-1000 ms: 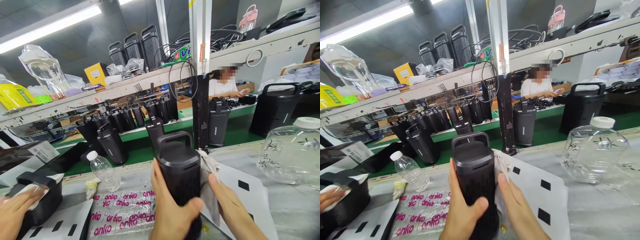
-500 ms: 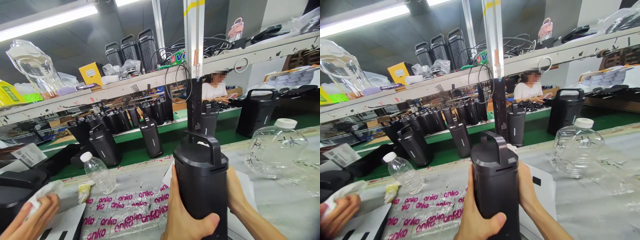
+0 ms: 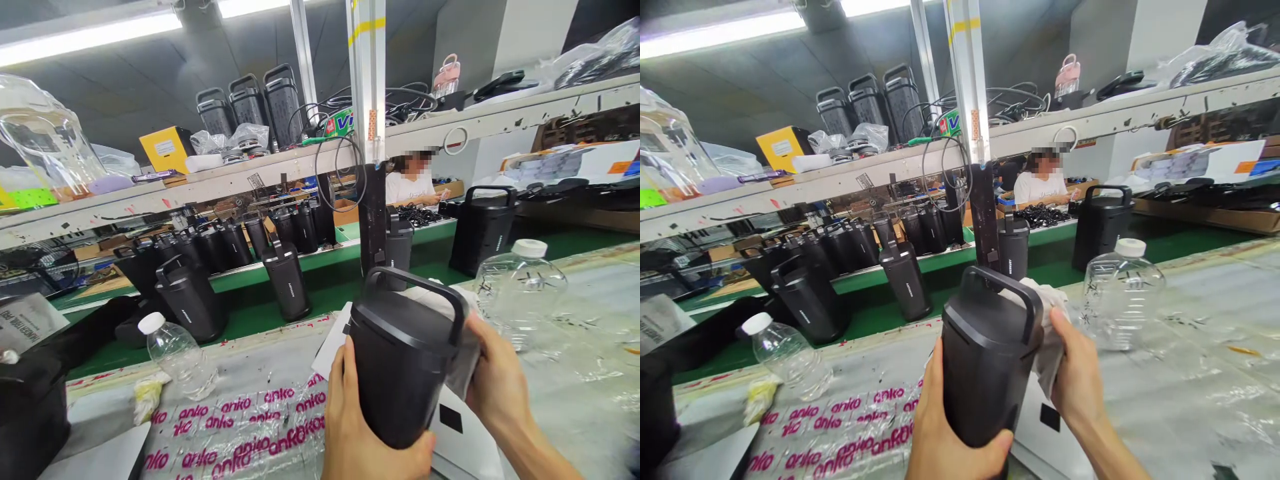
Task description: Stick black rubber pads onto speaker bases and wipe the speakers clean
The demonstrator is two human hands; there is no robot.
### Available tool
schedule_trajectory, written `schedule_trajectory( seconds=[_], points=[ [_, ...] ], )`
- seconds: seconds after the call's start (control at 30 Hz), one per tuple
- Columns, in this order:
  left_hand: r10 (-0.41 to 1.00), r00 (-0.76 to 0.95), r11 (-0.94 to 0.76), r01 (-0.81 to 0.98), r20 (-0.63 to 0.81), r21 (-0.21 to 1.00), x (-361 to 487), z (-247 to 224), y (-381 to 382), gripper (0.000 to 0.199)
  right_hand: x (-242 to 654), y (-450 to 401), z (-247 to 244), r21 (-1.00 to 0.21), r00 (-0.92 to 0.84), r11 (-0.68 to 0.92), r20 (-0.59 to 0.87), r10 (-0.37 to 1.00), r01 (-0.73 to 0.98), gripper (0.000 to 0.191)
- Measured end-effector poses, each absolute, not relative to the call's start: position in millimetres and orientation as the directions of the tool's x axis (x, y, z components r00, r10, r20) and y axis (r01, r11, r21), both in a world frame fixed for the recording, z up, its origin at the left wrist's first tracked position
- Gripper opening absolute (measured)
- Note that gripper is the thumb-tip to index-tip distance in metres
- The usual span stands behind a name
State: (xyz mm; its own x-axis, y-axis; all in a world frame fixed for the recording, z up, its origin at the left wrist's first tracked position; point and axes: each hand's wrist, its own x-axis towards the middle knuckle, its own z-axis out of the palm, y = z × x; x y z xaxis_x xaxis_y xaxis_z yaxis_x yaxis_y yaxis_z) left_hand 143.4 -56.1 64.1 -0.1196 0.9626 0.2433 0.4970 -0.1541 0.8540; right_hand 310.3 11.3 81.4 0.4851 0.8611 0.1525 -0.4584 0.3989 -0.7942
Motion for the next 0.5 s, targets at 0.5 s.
schedule_trajectory(
  seconds=[0.5],
  points=[
    [0.941,-0.189,-0.166,0.466,0.281,0.869,139.5,54.1,-57.1,0.109,341.1,19.8,48.1,-0.913,0.367,0.292,0.386,0.846,0.286,0.048]
  ],
)
